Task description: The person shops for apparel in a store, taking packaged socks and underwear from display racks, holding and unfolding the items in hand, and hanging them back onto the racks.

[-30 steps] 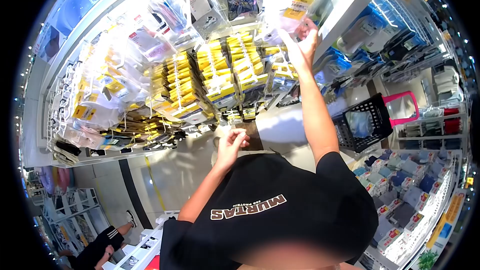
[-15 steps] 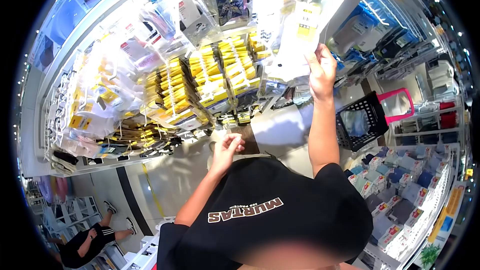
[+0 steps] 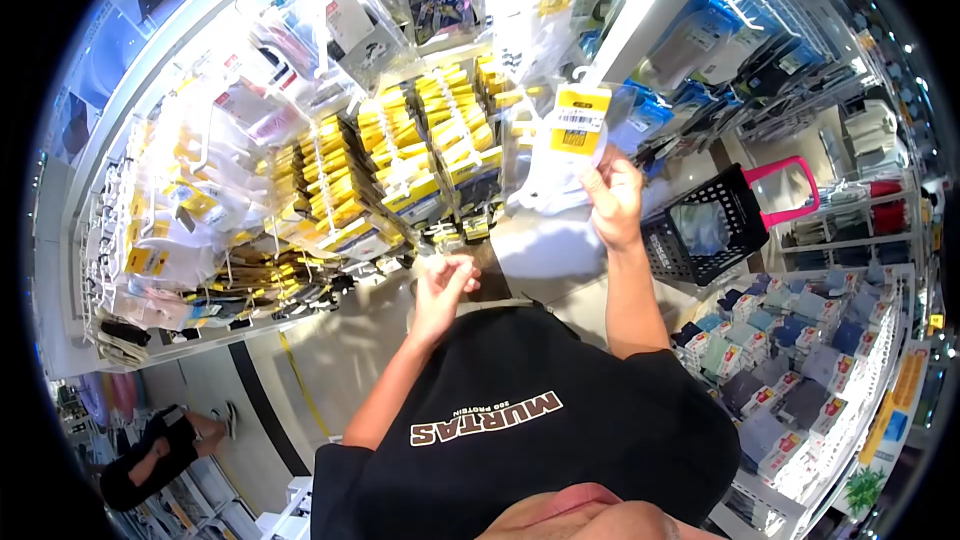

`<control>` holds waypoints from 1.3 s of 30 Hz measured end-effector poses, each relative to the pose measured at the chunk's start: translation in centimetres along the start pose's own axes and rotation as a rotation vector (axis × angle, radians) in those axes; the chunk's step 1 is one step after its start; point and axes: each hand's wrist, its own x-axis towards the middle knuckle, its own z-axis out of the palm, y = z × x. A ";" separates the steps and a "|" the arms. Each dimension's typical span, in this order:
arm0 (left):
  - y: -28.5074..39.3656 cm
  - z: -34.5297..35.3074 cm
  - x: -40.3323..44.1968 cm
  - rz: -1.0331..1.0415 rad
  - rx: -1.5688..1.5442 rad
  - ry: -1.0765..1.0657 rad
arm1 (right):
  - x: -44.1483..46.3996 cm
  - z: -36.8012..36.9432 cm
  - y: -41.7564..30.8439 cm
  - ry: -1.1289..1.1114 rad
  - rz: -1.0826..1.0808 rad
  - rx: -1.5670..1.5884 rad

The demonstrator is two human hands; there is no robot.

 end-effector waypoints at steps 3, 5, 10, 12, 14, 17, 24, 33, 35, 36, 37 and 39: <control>2.0 0.7 0.2 0.095 0.000 -0.002 | -2.0 1.7 1.0 0.014 0.092 0.043; 3.9 1.8 0.1 0.234 0.055 -0.023 | -3.4 2.4 2.0 -0.021 0.122 0.066; 4.8 2.3 0.8 0.355 0.207 -0.067 | -5.4 3.9 3.4 -0.143 0.201 0.154; 4.6 2.5 0.4 0.286 0.144 -0.020 | -5.6 4.2 3.7 -0.169 0.205 0.149; 4.9 2.9 -0.1 0.259 0.129 -0.005 | -5.9 4.7 3.6 -0.140 0.226 0.177; 4.6 3.3 -0.4 0.278 0.166 -0.008 | -6.1 4.3 4.3 -0.039 0.264 0.223; 3.6 3.2 -0.6 0.242 0.155 0.026 | -6.4 4.1 5.5 -0.015 0.322 0.185; 2.8 2.4 -1.0 0.196 0.093 -0.028 | -4.8 4.5 4.3 -0.017 0.137 0.156; 2.7 2.4 -1.2 0.180 0.127 -0.052 | -4.0 4.4 3.4 -0.010 0.112 0.174; 2.6 2.3 -1.2 0.173 0.143 -0.062 | -3.7 4.3 2.8 -0.029 0.120 0.197; 2.6 2.3 -1.3 0.168 0.159 -0.070 | -3.5 4.0 2.6 -0.049 0.128 0.220; 2.8 2.3 -1.4 0.149 0.130 -0.091 | -3.3 3.7 2.9 -0.088 0.117 0.239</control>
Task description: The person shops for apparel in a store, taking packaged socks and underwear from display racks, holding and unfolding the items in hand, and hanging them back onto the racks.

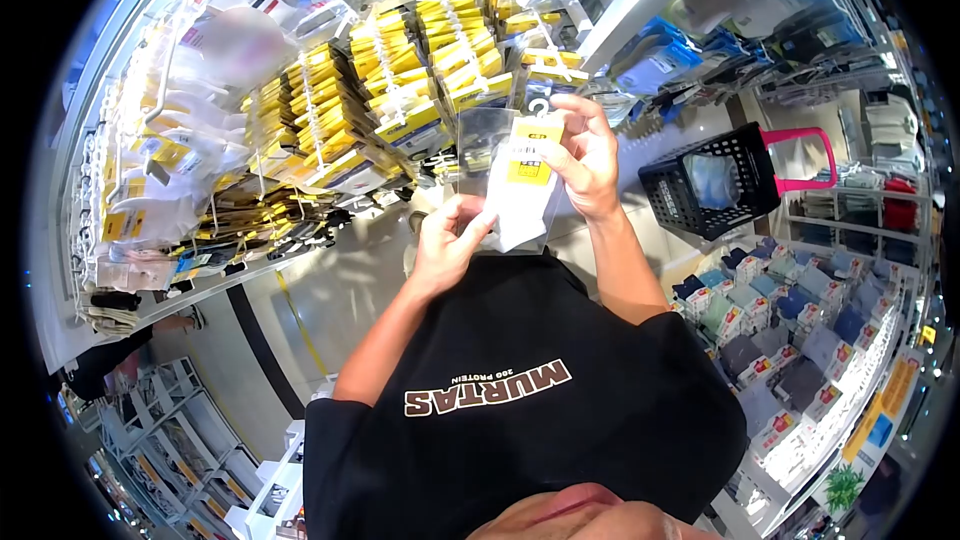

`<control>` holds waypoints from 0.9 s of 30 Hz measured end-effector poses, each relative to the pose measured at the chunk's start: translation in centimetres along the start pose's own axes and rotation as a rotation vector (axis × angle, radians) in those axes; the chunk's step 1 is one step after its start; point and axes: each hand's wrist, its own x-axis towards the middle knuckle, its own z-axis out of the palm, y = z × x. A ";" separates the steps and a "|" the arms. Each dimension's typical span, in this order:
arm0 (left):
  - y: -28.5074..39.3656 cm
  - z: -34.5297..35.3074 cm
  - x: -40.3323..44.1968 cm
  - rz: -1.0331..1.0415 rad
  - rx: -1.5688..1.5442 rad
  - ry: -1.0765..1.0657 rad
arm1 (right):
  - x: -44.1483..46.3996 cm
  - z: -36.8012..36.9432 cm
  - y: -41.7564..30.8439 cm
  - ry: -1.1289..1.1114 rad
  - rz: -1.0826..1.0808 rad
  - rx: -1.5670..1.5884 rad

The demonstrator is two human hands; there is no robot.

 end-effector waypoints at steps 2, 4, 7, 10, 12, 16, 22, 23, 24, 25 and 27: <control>0.1 0.0 -0.1 -0.013 -0.021 -0.015 | -0.1 -0.4 0.5 -0.026 0.002 -0.005; 0.1 -0.1 -0.1 -0.025 -0.031 -0.025 | -0.1 -0.7 1.0 -0.045 -0.024 -0.003; 0.1 -0.3 -0.2 -0.029 -0.023 -0.042 | 0.0 -0.4 1.0 -0.031 -0.033 0.009; 0.1 -0.3 -0.3 -0.018 -0.012 -0.048 | 0.0 -0.4 1.3 -0.019 -0.042 0.029; 0.1 -0.3 -0.2 -0.031 -0.027 -0.055 | -0.1 -0.3 1.4 -0.021 -0.047 0.047; -0.1 -0.2 -0.2 -0.042 -0.049 -0.058 | -0.1 -0.2 1.4 -0.030 -0.046 0.077; 0.9 0.1 0.0 -0.053 -0.125 -0.054 | -0.2 -0.8 1.7 -0.031 -0.022 0.010; 0.8 0.1 0.0 -0.037 -0.119 -0.058 | -0.3 -0.8 1.7 -0.035 -0.003 -0.002; 0.7 0.1 0.1 -0.021 -0.113 -0.062 | -0.3 -0.7 1.8 -0.035 -0.009 -0.017; 0.7 0.1 0.2 -0.004 -0.107 -0.064 | -0.3 -0.6 1.9 -0.035 -0.015 -0.032; 0.9 0.2 0.5 -0.023 -0.148 -0.071 | -0.2 -0.3 2.0 -0.039 -0.022 -0.046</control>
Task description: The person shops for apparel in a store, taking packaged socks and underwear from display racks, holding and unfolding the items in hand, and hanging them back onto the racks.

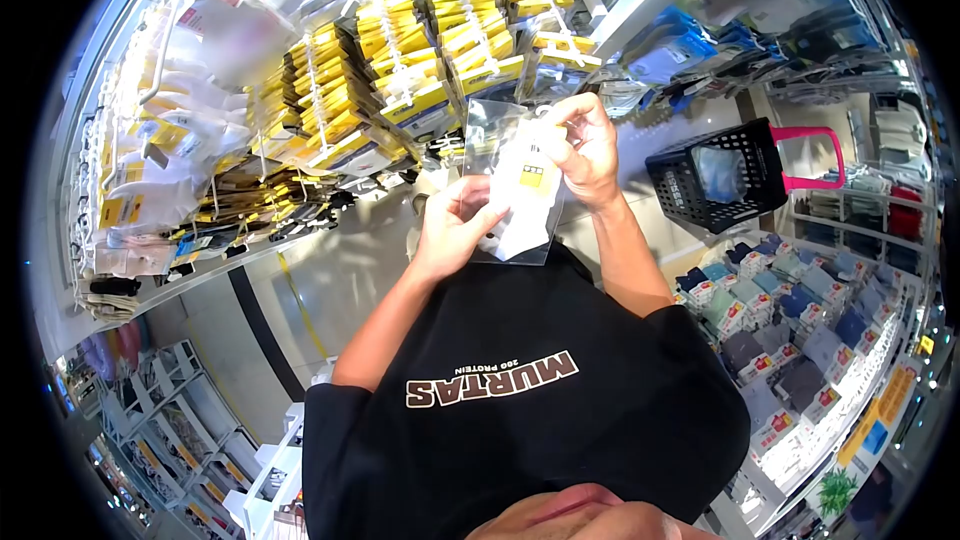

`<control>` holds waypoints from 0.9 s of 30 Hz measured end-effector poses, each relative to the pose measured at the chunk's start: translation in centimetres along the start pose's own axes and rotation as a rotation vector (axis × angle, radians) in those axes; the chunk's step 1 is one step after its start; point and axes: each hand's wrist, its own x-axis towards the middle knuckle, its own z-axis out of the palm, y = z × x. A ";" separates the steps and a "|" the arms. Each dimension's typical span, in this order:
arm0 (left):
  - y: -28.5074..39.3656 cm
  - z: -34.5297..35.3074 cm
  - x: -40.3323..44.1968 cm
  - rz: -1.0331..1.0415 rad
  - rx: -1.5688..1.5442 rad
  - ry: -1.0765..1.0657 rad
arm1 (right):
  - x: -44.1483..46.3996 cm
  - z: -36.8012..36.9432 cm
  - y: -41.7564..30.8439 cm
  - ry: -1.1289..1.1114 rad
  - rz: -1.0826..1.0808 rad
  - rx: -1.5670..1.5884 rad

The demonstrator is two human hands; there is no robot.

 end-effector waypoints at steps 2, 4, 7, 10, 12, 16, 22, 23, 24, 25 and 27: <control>0.0 -0.1 0.1 -0.017 -0.014 0.000 | 0.0 0.1 -0.1 -0.005 0.002 0.001; 0.0 -0.1 0.3 -0.021 -0.002 -0.001 | -0.1 0.3 -0.1 0.016 0.024 0.050; 0.1 0.3 0.3 -0.033 0.014 0.028 | -0.1 -0.2 0.1 -0.001 0.021 0.063; -0.5 0.3 0.2 -0.010 -0.006 0.041 | 0.0 -0.3 0.0 -0.017 0.014 0.055; -0.4 0.5 0.2 0.000 0.005 0.045 | 0.1 -0.3 0.0 -0.021 0.017 0.052; -0.7 0.4 0.3 0.013 0.025 0.047 | 0.2 -0.3 -0.2 -0.030 0.045 0.060; -0.2 0.4 0.7 0.069 -0.006 0.111 | 0.2 0.4 0.0 0.015 0.040 0.063; 0.0 0.4 0.9 0.075 -0.029 0.139 | 0.3 0.5 0.1 0.036 0.061 0.060; 0.2 0.3 1.1 0.082 -0.051 0.169 | 0.1 0.3 0.4 0.037 0.093 0.083; 0.4 0.1 1.3 0.088 -0.072 0.201 | -0.1 0.2 0.5 0.029 0.168 0.087; 0.5 -0.4 1.4 0.080 -0.069 0.232 | -0.6 0.2 0.7 0.006 0.317 0.095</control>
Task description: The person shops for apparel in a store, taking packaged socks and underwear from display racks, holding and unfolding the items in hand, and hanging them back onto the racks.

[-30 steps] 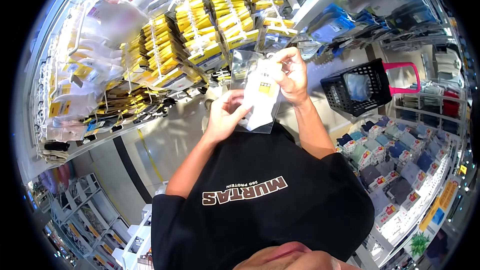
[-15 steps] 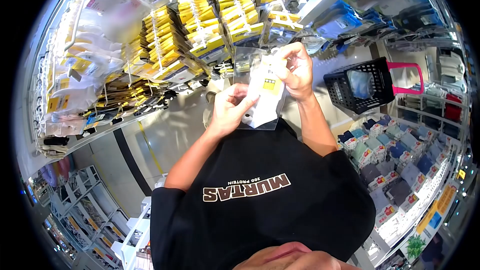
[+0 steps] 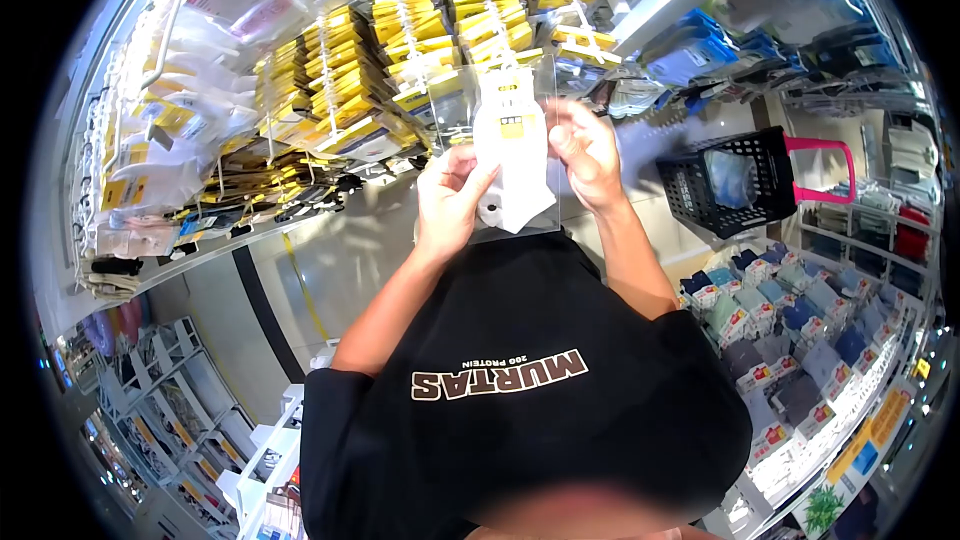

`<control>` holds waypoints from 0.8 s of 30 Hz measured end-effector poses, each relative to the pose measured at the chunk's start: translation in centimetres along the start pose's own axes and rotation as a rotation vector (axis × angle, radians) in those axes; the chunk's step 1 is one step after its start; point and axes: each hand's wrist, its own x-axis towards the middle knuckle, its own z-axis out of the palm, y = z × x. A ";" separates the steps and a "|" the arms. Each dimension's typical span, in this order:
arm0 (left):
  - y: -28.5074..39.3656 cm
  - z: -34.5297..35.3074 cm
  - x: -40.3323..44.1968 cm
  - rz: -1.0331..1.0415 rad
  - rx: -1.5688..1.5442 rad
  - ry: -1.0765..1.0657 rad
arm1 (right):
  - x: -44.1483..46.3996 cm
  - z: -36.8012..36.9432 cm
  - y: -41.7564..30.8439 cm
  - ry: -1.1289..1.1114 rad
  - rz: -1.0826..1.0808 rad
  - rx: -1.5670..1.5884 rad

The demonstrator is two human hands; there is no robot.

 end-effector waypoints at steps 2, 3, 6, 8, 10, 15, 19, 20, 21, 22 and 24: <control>-0.3 0.1 0.1 0.004 -0.073 0.034 | -0.3 -0.5 1.4 -0.056 -0.001 -0.119; -0.2 0.4 0.0 0.007 -0.079 0.042 | -0.4 -0.3 1.2 -0.059 0.039 -0.146; -0.2 0.8 -0.4 -0.014 0.044 0.086 | -0.6 0.6 1.1 0.058 0.069 -0.095; 0.4 1.6 -0.9 0.107 0.230 -0.025 | -0.4 0.4 1.3 0.122 0.141 -0.045; 1.9 1.9 -1.3 0.319 0.459 -0.310 | -0.3 -0.5 3.4 0.070 0.092 0.073; 2.9 3.0 -1.1 0.470 0.690 -0.595 | -0.5 -1.3 4.7 -0.120 0.353 0.770; 2.8 3.0 -1.1 0.414 0.593 -0.507 | -1.3 0.3 3.8 -0.056 0.304 0.734; 2.6 2.9 -1.1 0.411 0.574 -0.459 | -0.9 0.0 4.1 -0.117 0.303 0.772; 2.1 2.8 -1.2 0.413 0.553 -0.412 | -0.3 -0.9 4.7 -0.181 0.298 0.806; 2.2 2.9 -1.3 0.415 0.530 -0.367 | 0.3 -1.8 5.2 -0.244 0.293 0.839; 2.2 2.4 -1.7 0.287 0.497 -0.220 | 1.3 -1.9 0.8 0.147 0.249 0.248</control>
